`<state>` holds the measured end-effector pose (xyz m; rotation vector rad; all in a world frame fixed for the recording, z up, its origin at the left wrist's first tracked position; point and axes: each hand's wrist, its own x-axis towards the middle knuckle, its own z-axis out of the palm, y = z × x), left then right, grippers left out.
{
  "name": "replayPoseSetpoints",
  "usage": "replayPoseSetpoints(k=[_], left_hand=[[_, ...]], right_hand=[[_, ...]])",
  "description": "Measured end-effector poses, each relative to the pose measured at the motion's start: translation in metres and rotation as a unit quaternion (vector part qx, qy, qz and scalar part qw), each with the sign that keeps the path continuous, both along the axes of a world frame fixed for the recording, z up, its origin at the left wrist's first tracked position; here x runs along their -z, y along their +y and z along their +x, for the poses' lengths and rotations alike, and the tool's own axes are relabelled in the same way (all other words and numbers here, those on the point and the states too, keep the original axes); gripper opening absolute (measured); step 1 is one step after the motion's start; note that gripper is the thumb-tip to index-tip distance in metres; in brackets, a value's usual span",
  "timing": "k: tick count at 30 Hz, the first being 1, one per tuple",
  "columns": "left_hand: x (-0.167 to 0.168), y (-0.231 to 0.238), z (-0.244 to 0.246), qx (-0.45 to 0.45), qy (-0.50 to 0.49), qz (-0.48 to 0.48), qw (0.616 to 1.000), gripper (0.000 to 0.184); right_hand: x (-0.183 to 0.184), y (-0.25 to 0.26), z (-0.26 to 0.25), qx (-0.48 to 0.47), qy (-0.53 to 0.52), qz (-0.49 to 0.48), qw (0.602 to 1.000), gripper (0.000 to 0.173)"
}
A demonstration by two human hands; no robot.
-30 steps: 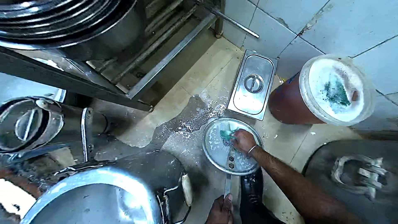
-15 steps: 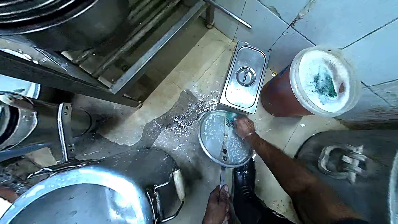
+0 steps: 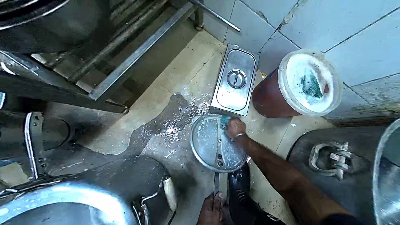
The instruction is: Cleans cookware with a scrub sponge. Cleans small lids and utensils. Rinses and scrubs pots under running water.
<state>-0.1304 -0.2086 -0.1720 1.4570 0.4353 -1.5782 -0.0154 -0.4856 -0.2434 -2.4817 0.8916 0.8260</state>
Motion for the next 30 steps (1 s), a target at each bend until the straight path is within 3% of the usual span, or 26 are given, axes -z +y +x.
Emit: replayPoseSetpoints(k=[3, 6, 10, 14, 18, 21, 26, 30], left_hand=[[-0.004, 0.002, 0.012, -0.013, 0.025, -0.009, 1.0, 0.038], [-0.004, 0.01, 0.019, -0.028, 0.034, -0.016, 0.999, 0.038], [-0.007, 0.002, 0.008, -0.063, 0.03, -0.025, 0.997, 0.034], [-0.002, -0.009, -0.007, -0.057, 0.016, -0.023, 0.998, 0.028], [0.013, -0.004, -0.007, -0.029, 0.009, -0.024, 0.999, 0.026], [0.011, 0.0, -0.003, -0.025, 0.018, -0.023, 0.999, 0.026], [0.008, 0.004, 0.009, -0.015, 0.033, -0.015, 0.999, 0.023], [0.007, 0.003, 0.012, -0.017, 0.036, -0.018, 0.999, 0.025]], right_hand=[[0.012, 0.016, 0.042, -0.127, -0.086, 0.074, 0.985, 0.03], [0.026, 0.023, 0.04, -0.204, -0.161, 0.099, 0.96, 0.034], [0.032, 0.004, -0.001, -0.165, -0.152, 0.049, 0.973, 0.041], [0.019, 0.006, -0.086, -0.071, -0.123, 0.016, 0.99, 0.052], [-0.013, 0.04, -0.144, -0.018, -0.086, 0.148, 0.985, 0.076], [-0.03, 0.048, -0.145, -0.053, -0.077, 0.219, 0.971, 0.072], [0.011, 0.016, -0.134, -0.077, -0.113, 0.113, 0.984, 0.062], [0.039, -0.017, -0.081, -0.106, -0.195, 0.016, 0.975, 0.05]])
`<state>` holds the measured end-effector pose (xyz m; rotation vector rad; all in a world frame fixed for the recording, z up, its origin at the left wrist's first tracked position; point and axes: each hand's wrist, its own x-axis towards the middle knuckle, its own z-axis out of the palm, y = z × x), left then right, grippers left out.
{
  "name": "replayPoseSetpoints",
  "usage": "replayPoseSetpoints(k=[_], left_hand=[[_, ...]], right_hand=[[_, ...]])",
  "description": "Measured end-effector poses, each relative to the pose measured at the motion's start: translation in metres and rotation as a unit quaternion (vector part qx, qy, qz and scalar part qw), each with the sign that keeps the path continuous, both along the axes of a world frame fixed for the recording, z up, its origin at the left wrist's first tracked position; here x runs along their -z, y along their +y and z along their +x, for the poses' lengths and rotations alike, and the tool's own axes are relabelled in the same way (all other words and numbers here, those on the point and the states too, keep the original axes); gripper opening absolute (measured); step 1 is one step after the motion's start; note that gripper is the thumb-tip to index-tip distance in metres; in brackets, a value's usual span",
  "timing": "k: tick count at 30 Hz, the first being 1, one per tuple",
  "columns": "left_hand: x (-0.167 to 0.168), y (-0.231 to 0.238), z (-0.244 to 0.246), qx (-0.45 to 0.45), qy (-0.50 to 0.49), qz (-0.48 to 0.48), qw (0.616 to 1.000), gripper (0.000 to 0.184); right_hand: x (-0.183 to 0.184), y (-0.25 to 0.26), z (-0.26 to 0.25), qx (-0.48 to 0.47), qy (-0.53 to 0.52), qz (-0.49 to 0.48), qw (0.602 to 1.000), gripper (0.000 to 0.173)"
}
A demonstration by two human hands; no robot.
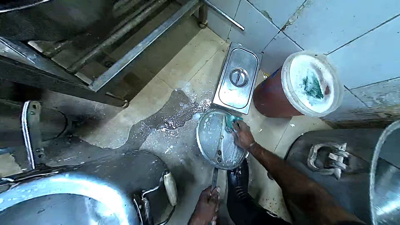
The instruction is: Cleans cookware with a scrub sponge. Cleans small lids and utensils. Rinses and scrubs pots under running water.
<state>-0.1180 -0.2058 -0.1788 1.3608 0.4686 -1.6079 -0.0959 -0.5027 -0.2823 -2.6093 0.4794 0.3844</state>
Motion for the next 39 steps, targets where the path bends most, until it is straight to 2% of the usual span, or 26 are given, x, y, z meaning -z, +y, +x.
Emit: replayPoseSetpoints(k=[3, 6, 8, 12, 14, 16, 19, 21, 26, 29, 31, 34, 36, 39], left_hand=[[-0.004, -0.006, 0.005, 0.004, -0.009, 0.013, 1.0, 0.029], [-0.006, -0.008, 0.005, -0.008, -0.023, 0.016, 1.0, 0.03], [-0.005, -0.011, -0.001, -0.019, -0.043, 0.018, 0.999, 0.027], [0.004, -0.011, -0.017, 0.007, -0.079, 0.028, 0.996, 0.028], [0.015, -0.011, -0.016, 0.035, -0.09, 0.031, 0.995, 0.031], [0.02, -0.006, -0.013, 0.041, -0.078, 0.033, 0.996, 0.031], [0.019, 0.0, -0.003, 0.038, -0.064, 0.013, 0.997, 0.027], [0.015, 0.0, -0.002, 0.034, -0.049, 0.003, 0.998, 0.026], [-0.003, -0.013, -0.004, -0.011, -0.015, -0.002, 1.0, 0.032], [0.0, -0.018, -0.011, -0.015, -0.039, 0.019, 0.999, 0.029], [0.002, -0.021, -0.016, -0.013, -0.05, 0.032, 0.998, 0.028], [0.015, -0.019, -0.022, 0.014, -0.084, 0.023, 0.996, 0.029], [0.022, -0.012, -0.019, 0.026, -0.08, 0.022, 0.996, 0.029], [0.022, -0.004, -0.015, 0.029, -0.058, 0.021, 0.998, 0.029]], right_hand=[[-0.002, -0.012, 0.051, -0.08, 0.004, -0.018, 0.997, 0.049], [-0.009, -0.009, 0.069, -0.085, 0.009, -0.054, 0.995, 0.046], [-0.013, -0.008, 0.052, -0.05, 0.026, -0.063, 0.996, 0.04], [-0.05, 0.02, -0.024, 0.04, 0.18, -0.029, 0.982, 0.042], [-0.072, 0.039, -0.039, 0.06, 0.255, 0.026, 0.965, 0.044], [-0.077, 0.051, -0.037, 0.061, 0.277, 0.051, 0.957, 0.042], [-0.045, 0.03, -0.027, 0.041, 0.18, 0.013, 0.983, 0.036], [-0.023, 0.0, 0.0, 0.016, 0.117, -0.021, 0.993, 0.037], [-0.018, -0.006, 0.085, -0.038, 0.078, -0.034, 0.996, 0.039], [-0.021, -0.007, 0.06, -0.019, 0.087, -0.044, 0.995, 0.034], [-0.033, -0.003, 0.017, 0.006, 0.136, -0.03, 0.99, 0.034], [-0.05, 0.015, -0.043, 0.018, 0.181, 0.051, 0.982, 0.036], [-0.052, 0.027, -0.049, 0.006, 0.17, 0.076, 0.982, 0.036], [-0.034, 0.021, -0.019, 0.015, 0.145, 0.028, 0.989, 0.033]])
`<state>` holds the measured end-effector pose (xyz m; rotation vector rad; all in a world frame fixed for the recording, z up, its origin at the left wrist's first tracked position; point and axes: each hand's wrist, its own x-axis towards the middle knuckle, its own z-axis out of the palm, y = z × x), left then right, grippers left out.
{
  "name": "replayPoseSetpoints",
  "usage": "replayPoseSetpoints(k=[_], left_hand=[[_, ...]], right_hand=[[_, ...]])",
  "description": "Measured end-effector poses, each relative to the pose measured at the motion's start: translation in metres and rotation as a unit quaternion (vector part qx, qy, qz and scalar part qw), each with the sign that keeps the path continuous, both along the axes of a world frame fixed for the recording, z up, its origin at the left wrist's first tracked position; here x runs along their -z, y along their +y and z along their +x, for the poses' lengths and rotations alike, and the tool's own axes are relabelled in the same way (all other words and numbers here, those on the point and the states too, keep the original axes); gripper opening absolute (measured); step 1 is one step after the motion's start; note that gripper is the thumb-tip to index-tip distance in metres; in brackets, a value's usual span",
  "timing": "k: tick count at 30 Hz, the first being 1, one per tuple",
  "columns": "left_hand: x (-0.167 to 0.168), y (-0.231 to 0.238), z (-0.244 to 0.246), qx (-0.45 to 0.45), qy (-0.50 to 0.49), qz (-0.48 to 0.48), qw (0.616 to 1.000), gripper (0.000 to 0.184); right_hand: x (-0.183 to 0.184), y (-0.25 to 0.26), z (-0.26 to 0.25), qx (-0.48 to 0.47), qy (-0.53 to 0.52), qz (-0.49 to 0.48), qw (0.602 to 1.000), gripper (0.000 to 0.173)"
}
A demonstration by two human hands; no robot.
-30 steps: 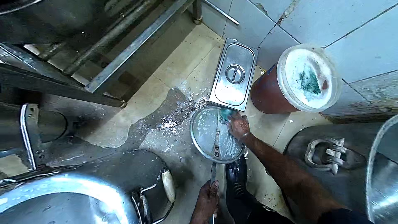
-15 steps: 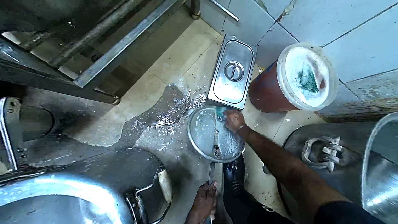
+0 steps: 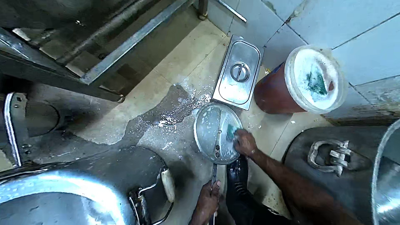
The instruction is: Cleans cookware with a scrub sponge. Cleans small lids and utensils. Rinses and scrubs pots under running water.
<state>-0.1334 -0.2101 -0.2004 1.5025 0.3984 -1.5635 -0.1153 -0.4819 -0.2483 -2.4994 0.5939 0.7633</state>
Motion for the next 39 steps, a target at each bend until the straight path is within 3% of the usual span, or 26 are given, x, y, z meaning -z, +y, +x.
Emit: replayPoseSetpoints(k=[4, 8, 10, 15, 20, 25, 28, 33, 36, 39], left_hand=[[-0.017, -0.002, 0.005, -0.021, 0.034, -0.023, 0.999, 0.031], [-0.028, -0.007, 0.013, -0.041, 0.065, -0.022, 0.997, 0.037], [-0.029, -0.005, 0.018, -0.053, 0.079, -0.021, 0.995, 0.04], [-0.033, 0.007, 0.031, -0.058, 0.1, -0.016, 0.993, 0.046], [-0.026, 0.02, 0.019, -0.063, 0.113, -0.016, 0.992, 0.045], [-0.02, 0.016, 0.008, -0.092, 0.112, -0.013, 0.989, 0.048], [-0.025, 0.014, 0.012, -0.094, 0.093, -0.01, 0.991, 0.046], [-0.035, 0.017, 0.013, -0.081, 0.102, -0.018, 0.991, 0.041], [-0.03, 0.006, 0.007, -0.054, 0.108, -0.016, 0.993, 0.042], [-0.028, 0.008, 0.011, -0.04, 0.118, -0.011, 0.992, 0.045]], right_hand=[[0.015, -0.024, 0.084, 0.036, -0.005, -0.04, 0.999, 0.038], [0.01, 0.01, 0.13, 0.019, -0.058, -0.011, 0.998, 0.032], [0.013, 0.028, 0.142, -0.037, -0.089, 0.023, 0.995, 0.032], [-0.031, 0.106, 0.135, -0.241, -0.061, 0.133, 0.959, 0.035], [-0.044, 0.105, 0.112, -0.327, -0.015, 0.195, 0.925, 0.025], [0.0, 0.115, 0.153, -0.255, -0.067, 0.101, 0.959, 0.025], [0.006, 0.088, 0.171, -0.169, -0.058, 0.057, 0.982, 0.025], [-0.009, 0.036, 0.129, 0.009, 0.025, -0.057, 0.998, 0.034], [0.001, 0.026, 0.112, 0.04, 0.017, -0.097, 0.994, 0.034], [0.006, 0.043, 0.137, -0.01, -0.008, -0.035, 0.999, 0.037]])
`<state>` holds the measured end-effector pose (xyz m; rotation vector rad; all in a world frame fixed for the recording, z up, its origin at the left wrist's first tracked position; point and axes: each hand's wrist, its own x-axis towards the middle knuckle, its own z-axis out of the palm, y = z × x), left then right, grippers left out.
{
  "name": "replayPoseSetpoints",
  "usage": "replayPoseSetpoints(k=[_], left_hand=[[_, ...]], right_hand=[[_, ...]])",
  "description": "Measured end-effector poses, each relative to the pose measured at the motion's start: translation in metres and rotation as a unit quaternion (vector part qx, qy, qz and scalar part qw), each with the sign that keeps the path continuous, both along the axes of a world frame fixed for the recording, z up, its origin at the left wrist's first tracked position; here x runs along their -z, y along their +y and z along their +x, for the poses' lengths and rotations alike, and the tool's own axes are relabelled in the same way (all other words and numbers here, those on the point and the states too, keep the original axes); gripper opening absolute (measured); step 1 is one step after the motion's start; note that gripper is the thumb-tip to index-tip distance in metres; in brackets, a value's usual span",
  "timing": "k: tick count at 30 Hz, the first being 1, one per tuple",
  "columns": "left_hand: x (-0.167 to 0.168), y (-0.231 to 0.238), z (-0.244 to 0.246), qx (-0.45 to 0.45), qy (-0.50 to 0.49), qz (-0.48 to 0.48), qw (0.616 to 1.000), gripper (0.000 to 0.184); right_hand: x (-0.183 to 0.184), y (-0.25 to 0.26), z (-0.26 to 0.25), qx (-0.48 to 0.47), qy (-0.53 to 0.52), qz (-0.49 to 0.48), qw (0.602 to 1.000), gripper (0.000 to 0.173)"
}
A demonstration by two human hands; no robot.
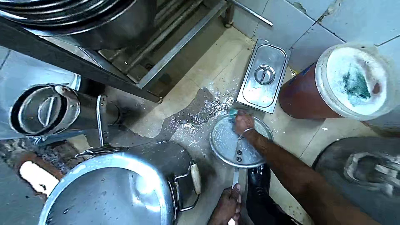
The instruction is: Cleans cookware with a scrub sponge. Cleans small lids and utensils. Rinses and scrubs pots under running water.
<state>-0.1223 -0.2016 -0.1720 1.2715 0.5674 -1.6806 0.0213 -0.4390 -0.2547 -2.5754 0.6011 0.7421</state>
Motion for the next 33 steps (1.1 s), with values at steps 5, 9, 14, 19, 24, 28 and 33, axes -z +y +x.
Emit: replayPoseSetpoints(k=[5, 9, 14, 19, 24, 28, 33], left_hand=[[0.003, 0.013, 0.015, 0.015, -0.005, -0.009, 1.0, 0.047], [0.007, 0.013, 0.006, 0.002, 0.002, -0.015, 1.0, 0.048], [0.013, 0.013, -0.003, 0.014, 0.016, -0.017, 1.0, 0.049], [0.006, 0.008, 0.001, 0.002, -0.018, 0.0, 1.0, 0.048], [0.001, 0.006, 0.01, 0.002, -0.02, -0.011, 1.0, 0.045], [0.001, 0.001, 0.0, -0.014, 0.017, -0.021, 1.0, 0.046], [0.009, 0.011, -0.002, 0.004, 0.003, -0.03, 1.0, 0.046]], right_hand=[[-0.012, 0.06, 0.008, -0.237, -0.063, 0.112, 0.963, 0.033], [-0.044, 0.052, -0.048, -0.348, -0.012, 0.234, 0.908, 0.028], [-0.038, 0.05, -0.054, -0.334, 0.019, 0.214, 0.918, 0.03], [0.002, 0.033, 0.005, -0.189, -0.058, 0.118, 0.973, 0.032], [0.005, -0.019, -0.017, -0.099, -0.038, 0.05, 0.993, 0.037], [-0.037, 0.02, -0.06, -0.215, -0.031, 0.097, 0.971, 0.031], [-0.036, 0.048, -0.047, -0.301, -0.024, 0.173, 0.938, 0.028]])
